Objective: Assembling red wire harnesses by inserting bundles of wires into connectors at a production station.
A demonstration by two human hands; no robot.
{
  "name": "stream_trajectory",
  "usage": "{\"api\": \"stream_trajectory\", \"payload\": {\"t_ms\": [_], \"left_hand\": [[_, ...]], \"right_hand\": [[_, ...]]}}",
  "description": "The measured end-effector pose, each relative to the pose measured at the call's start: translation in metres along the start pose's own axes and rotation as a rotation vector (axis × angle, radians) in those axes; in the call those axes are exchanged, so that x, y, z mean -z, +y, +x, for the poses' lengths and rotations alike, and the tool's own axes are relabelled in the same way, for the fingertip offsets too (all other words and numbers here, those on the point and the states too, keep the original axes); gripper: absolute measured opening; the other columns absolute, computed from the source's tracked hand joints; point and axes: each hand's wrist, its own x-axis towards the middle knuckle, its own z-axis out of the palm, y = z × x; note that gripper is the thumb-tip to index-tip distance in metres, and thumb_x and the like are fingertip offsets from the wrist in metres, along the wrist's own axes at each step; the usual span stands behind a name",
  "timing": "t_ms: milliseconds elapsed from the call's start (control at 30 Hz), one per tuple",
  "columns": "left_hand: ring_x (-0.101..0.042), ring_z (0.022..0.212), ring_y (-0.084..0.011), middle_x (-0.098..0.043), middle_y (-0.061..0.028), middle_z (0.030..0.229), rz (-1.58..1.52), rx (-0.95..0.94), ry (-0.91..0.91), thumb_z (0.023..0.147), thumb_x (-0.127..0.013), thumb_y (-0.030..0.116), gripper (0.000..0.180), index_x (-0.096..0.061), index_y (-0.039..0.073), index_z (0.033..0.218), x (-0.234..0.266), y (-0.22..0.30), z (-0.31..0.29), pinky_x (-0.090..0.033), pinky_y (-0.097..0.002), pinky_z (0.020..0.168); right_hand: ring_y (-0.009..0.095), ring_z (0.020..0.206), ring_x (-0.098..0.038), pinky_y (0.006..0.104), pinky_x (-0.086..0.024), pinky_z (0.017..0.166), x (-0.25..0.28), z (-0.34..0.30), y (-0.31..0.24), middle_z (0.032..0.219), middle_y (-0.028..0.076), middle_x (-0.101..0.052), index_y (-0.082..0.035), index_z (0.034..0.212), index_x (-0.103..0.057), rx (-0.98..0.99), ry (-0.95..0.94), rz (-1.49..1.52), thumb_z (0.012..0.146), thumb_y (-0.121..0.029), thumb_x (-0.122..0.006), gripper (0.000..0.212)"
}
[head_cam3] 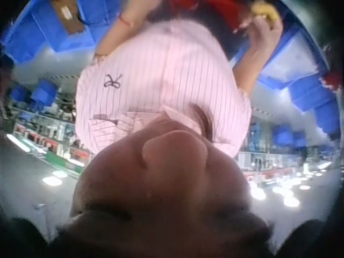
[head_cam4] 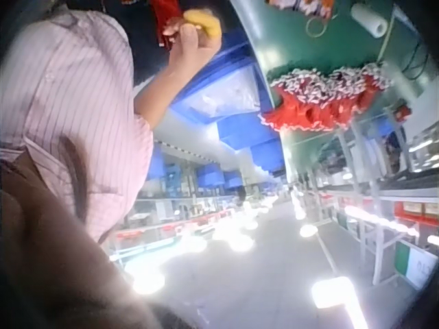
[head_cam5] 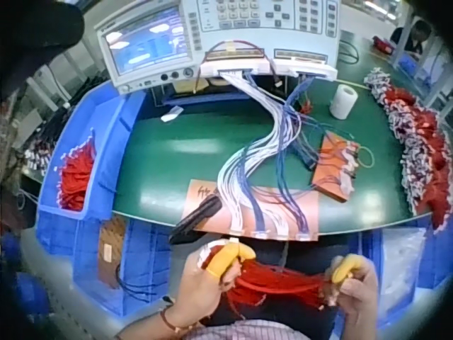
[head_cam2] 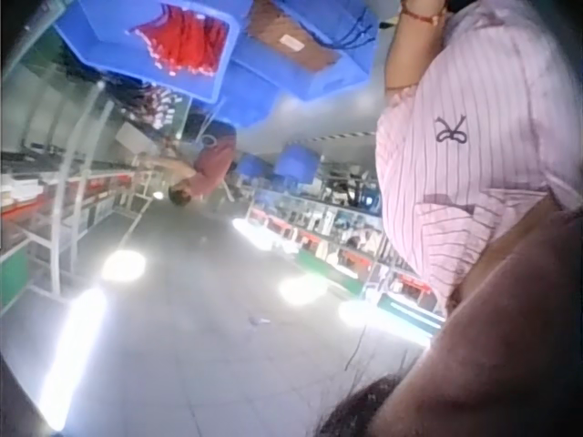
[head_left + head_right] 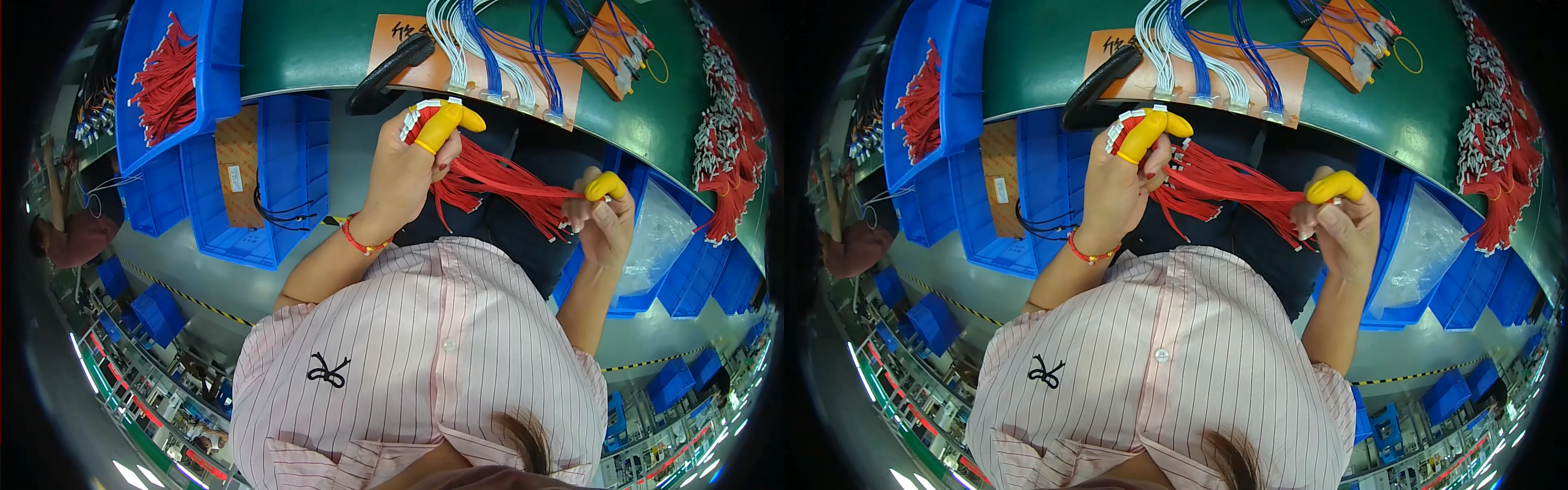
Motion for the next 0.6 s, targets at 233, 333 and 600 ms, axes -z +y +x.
{"api": "stream_trajectory", "payload": {"t_ms": [233, 333, 600], "left_hand": [[-0.033, 0.052, -0.0001, -0.043, 0.0063, 0.062, 0.039, -0.024, 0.001, 0.098, -0.052, 0.016, 0.019, -0.064, 0.001, 0.096, 0.002, 0.002, 0.008, -0.023, -0.0186, 0.045], [-0.031, 0.051, 0.0001, -0.043, 0.0060, 0.062, 0.031, -0.029, 0.007, 0.098, -0.052, 0.016, 0.018, -0.062, 0.001, 0.098, 0.005, 0.000, 0.008, -0.022, -0.0185, 0.044], [-0.027, 0.049, 0.0000, -0.042, 0.0057, 0.061, 0.060, 0.001, 0.029, 0.099, -0.051, 0.017, 0.020, -0.060, 0.000, 0.099, 0.003, 0.002, 0.007, -0.019, -0.0189, 0.043]], "right_hand": [[0.018, 0.074, -0.059, 0.0302, -0.053, 0.069, -0.023, 0.014, 0.027, 0.094, 0.014, -0.057, 0.005, 0.098, -0.066, -0.038, -0.117, -0.094, 0.083, -0.006, -0.067, 0.019], [0.019, 0.076, -0.061, 0.0306, -0.054, 0.072, -0.025, 0.016, 0.029, 0.100, 0.017, -0.060, 0.005, 0.101, -0.066, -0.075, -0.140, -0.043, 0.086, -0.003, -0.064, 0.017], [0.021, 0.077, -0.063, 0.0300, -0.053, 0.072, -0.030, 0.019, 0.029, 0.100, 0.019, -0.062, 0.007, 0.106, -0.064, -0.073, -0.146, -0.054, 0.090, -0.004, -0.060, 0.020]]}}
